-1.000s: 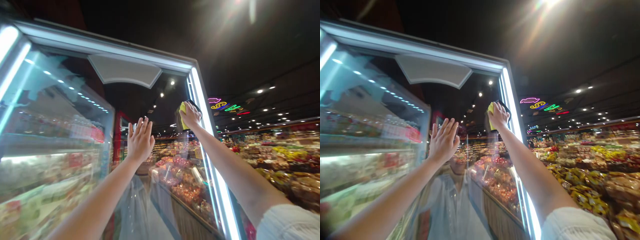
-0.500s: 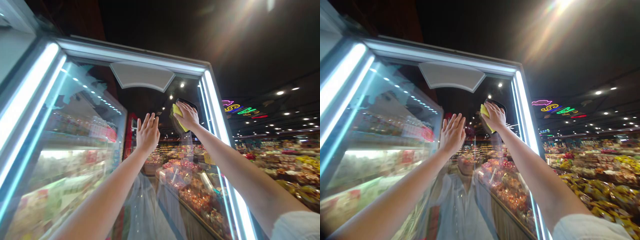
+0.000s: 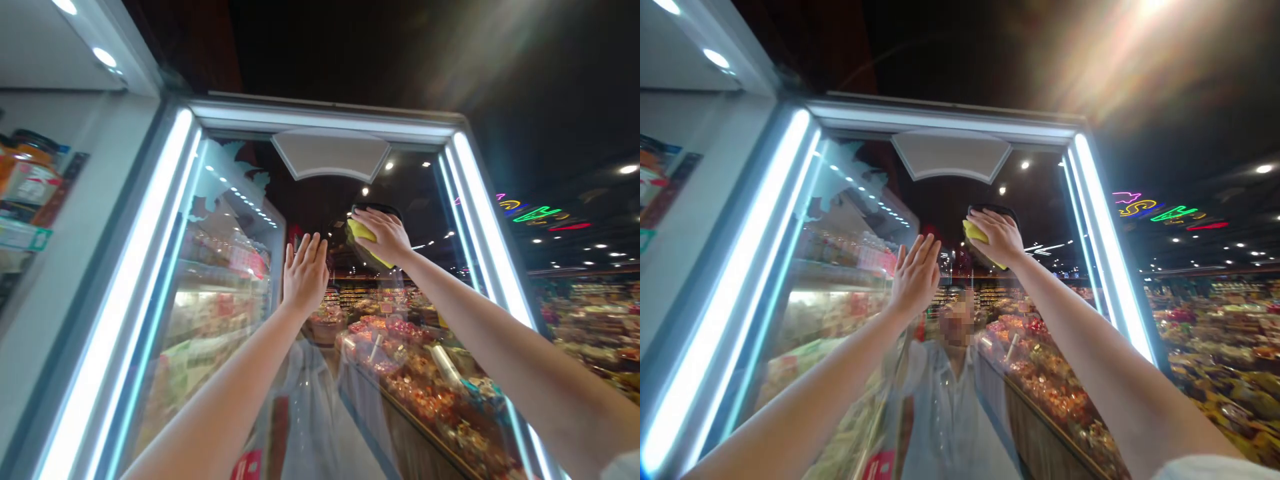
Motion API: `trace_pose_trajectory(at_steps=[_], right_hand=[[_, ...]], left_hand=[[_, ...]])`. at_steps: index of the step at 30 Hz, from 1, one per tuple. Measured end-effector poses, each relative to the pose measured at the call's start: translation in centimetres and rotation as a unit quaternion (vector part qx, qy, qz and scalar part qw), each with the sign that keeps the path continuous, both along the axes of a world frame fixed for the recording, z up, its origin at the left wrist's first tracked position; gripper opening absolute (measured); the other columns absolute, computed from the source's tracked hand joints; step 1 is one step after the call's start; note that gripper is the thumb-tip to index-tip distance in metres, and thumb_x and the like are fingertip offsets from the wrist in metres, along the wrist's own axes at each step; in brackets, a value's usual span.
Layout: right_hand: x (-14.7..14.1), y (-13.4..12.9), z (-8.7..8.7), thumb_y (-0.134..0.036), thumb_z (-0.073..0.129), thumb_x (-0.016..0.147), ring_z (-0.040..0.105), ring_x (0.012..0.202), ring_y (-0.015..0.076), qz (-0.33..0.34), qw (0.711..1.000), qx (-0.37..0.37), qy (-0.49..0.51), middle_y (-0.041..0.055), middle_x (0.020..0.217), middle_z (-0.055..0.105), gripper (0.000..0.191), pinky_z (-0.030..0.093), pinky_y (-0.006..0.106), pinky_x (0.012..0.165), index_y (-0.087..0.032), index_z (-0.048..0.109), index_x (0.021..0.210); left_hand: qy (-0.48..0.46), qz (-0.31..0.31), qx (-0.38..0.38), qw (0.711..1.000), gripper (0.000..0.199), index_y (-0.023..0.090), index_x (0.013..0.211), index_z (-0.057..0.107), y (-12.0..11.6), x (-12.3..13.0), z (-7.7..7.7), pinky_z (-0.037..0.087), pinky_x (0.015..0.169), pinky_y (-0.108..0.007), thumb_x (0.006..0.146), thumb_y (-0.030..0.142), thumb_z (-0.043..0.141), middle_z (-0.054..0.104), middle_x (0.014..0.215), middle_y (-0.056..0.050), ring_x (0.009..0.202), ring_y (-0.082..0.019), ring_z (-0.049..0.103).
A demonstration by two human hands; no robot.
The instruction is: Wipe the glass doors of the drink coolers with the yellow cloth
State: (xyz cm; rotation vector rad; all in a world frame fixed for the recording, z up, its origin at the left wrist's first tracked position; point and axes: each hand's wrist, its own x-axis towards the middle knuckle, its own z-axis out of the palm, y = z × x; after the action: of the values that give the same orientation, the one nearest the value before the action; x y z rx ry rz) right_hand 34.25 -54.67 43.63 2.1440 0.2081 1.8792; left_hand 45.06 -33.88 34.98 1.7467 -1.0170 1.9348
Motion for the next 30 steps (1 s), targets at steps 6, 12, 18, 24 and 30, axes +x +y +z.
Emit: trace_pose_trajectory(at_steps=[6, 12, 18, 24, 30], right_hand=[[2.0, 3.9, -0.6, -0.038, 0.052, 0.096, 0.044, 0.144, 0.0282, -0.004, 0.986, 0.14, -0.091, -0.0005, 0.154, 0.053, 0.049, 0.036, 0.052, 0.115, -0.031, 0.056, 0.144], [4.4, 10.6, -3.8, -0.039, 0.052, 0.096, 0.038, 0.149, 0.0239, 0.003, 0.999, -0.022, 0.03, -0.0037, 0.159, 0.047, 0.053, 0.029, 0.046, 0.12, -0.032, 0.05, 0.149], [5.4, 10.9, -3.1, -0.035, 0.053, 0.094, 0.042, 0.145, 0.025, 0.011, 0.998, 0.045, -0.033, -0.0026, 0.154, 0.053, 0.05, 0.032, 0.047, 0.118, -0.032, 0.055, 0.143], [10.1, 19.5, 1.6, -0.032, 0.05, 0.095, 0.033, 0.151, 0.0281, 0.024, 0.988, 0.14, -0.064, 0.0017, 0.161, 0.044, 0.054, 0.028, 0.052, 0.118, -0.025, 0.048, 0.149], [10.6, 21.8, -0.1, -0.031, 0.057, 0.093, 0.04, 0.147, 0.0242, 0.051, 0.995, -0.067, 0.048, -0.0036, 0.155, 0.052, 0.051, 0.028, 0.047, 0.119, -0.032, 0.055, 0.143]], left_hand=[[0.005, 0.011, 0.009, 1.0, 0.053, 0.018, 0.152, 0.047, 4.7, 1.8, -0.9, 0.023, 0.126, -0.057, 0.101, 0.023, 0.035, 0.042, 0.161, -0.008, 0.152, -0.028, 0.034], [0.008, 0.015, 0.012, 1.0, 0.054, 0.019, 0.153, 0.045, 8.1, 3.1, -2.6, 0.024, 0.126, -0.055, 0.1, 0.024, 0.037, 0.041, 0.162, -0.009, 0.152, -0.028, 0.033], [0.018, 0.04, 0.01, 0.999, 0.056, 0.019, 0.155, 0.042, 12.7, 5.1, -3.4, 0.024, 0.126, -0.056, 0.099, 0.025, 0.038, 0.041, 0.161, -0.01, 0.152, -0.028, 0.035], [0.028, 0.052, 0.009, 0.998, 0.055, 0.014, 0.152, 0.043, 16.4, 6.8, -3.8, 0.027, 0.126, -0.056, 0.1, 0.029, 0.039, 0.04, 0.162, -0.013, 0.152, -0.03, 0.035], [0.024, 0.049, 0.01, 0.998, 0.057, 0.016, 0.156, 0.037, 19.3, 8.1, -6.1, 0.029, 0.126, -0.053, 0.1, 0.03, 0.041, 0.039, 0.163, -0.013, 0.153, -0.029, 0.032]])
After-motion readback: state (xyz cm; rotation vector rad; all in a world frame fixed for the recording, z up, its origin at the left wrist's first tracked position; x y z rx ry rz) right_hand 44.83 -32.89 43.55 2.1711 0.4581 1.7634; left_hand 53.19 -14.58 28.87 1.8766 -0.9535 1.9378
